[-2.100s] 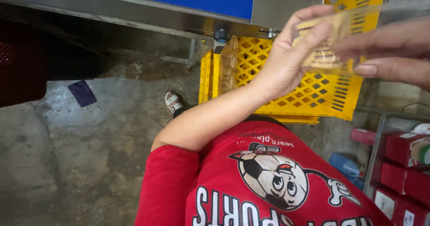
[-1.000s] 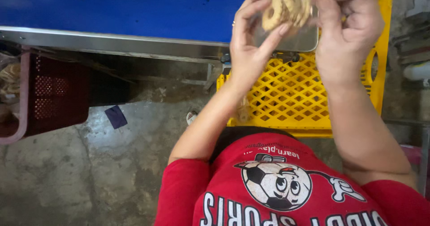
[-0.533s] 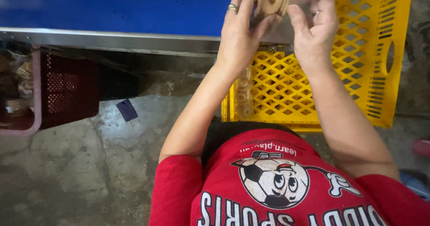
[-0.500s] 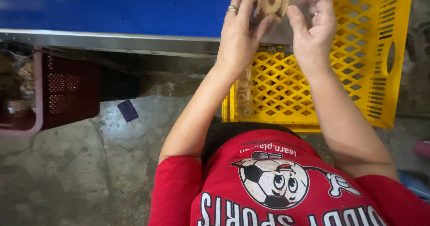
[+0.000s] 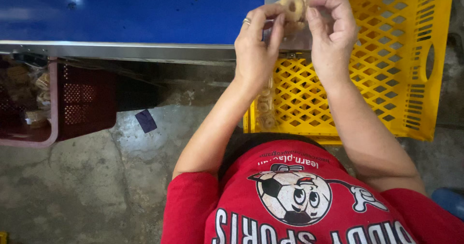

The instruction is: The person places stacks of ring-shaped cookies into plastic bags by hand at a workstation next to a conveyor belt.

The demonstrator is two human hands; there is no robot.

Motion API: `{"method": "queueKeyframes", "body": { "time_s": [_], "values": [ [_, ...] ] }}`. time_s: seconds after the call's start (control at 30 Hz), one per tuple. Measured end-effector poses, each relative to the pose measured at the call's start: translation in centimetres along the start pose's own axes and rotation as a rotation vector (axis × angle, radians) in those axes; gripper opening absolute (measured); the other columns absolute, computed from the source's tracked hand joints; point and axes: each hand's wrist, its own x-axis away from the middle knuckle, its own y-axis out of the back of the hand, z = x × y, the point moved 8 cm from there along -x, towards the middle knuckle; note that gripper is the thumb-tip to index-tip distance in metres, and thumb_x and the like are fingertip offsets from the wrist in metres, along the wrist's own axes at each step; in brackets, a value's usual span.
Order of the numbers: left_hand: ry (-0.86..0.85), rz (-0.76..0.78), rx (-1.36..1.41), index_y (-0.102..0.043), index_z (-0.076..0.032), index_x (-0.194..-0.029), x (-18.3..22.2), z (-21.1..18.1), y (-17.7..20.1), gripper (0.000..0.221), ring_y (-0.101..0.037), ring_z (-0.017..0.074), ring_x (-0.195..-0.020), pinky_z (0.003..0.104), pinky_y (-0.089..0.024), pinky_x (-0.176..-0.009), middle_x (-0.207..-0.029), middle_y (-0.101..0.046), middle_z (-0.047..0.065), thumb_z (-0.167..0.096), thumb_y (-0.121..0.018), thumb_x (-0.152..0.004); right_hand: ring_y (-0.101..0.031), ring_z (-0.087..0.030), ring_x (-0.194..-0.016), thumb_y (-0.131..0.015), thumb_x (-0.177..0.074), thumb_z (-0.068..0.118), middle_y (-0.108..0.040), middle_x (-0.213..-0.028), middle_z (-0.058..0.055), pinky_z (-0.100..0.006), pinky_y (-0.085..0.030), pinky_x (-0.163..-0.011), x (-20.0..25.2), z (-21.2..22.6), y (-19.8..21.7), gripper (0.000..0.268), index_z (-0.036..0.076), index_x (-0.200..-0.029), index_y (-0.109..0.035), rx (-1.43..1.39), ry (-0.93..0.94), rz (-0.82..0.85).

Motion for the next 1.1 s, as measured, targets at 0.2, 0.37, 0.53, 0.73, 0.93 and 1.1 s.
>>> {"method": "queueKeyframes", "body": {
  "time_s": [0.2,0.37,0.53,0.73,0.93,1.1],
  "values": [
    [0.08,0.031,0.031,-0.069,-0.011,-0.121,0.0,-0.4,-0.2,0.022,-0.07,0.0179,-0.093,0.029,-0.059,-0.085,-0.109,-0.068,0.006,-0.003,-0.071,-0.099,-0.065,-0.008,-0.107,-0.069,-0.111,-0.001,-0.069,-0.118,-0.003,-0.024,-0.056,-0.098,-0.2,-0.2,0.2,0.012,0.001,-0.122,-0.067,0.068,-0.062,-0.02],
    [0.041,0.071,0.015,-0.071,-0.012,-0.123,-0.6,-0.5,0.0,0.024,-0.068,0.0213,-0.099,0.035,-0.057,-0.092,-0.108,-0.069,0.005,-0.008,-0.071,-0.099,-0.064,-0.006,-0.098,-0.072,-0.112,-0.002,-0.07,-0.119,-0.005,-0.021,-0.054,-0.091,-0.7,-2.0,0.4,0.009,0.001,-0.12,-0.07,-0.054,-0.133,0.002],
    [-0.192,0.18,0.146,-0.071,-0.011,-0.111,-2.4,-1.3,0.8,0.015,-0.061,0.0308,-0.13,0.039,-0.052,-0.11,-0.142,-0.058,0.016,-0.012,-0.076,-0.097,-0.046,-0.025,-0.136,-0.071,-0.094,-0.006,-0.049,-0.142,-0.014,-0.038,-0.038,-0.118,-1.6,3.4,-0.5,0.013,-0.001,-0.102,-0.062,0.002,0.31,0.153],
    [-0.148,0.344,0.269,-0.07,-0.006,-0.11,-2.8,-0.8,0.7,0.012,-0.069,0.0223,-0.123,0.033,-0.054,-0.108,-0.129,-0.069,0.008,-0.008,-0.075,-0.1,-0.057,-0.02,-0.138,-0.075,-0.102,0.0,-0.066,-0.132,-0.007,-0.035,-0.045,-0.123,-1.8,0.9,-1.4,0.015,0.01,-0.109,-0.067,-0.499,0.034,0.247],
    [0.016,0.176,0.489,-0.07,-0.002,-0.112,-2.5,0.3,-0.1,0.015,-0.07,0.0126,-0.106,0.028,-0.062,-0.096,-0.117,-0.068,0.007,0.002,-0.076,-0.098,-0.065,-0.014,-0.103,-0.072,-0.105,0.002,-0.072,-0.111,-0.006,-0.028,-0.053,-0.1,-1.2,-0.3,-1.2,0.009,0.005,-0.113,-0.073,-0.725,-0.04,-0.033],
    [-0.045,0.051,0.293,-0.069,-0.003,-0.114,-1.7,-0.3,0.3,0.015,-0.07,0.0127,-0.108,0.026,-0.061,-0.098,-0.119,-0.07,0.005,0.001,-0.071,-0.1,-0.061,-0.009,-0.098,-0.074,-0.102,0.004,-0.066,-0.109,0.002,-0.024,-0.053,-0.093,-1.2,1.6,-1.5,0.009,0.007,-0.108,-0.067,-0.379,0.041,-0.013]
  ]
}}
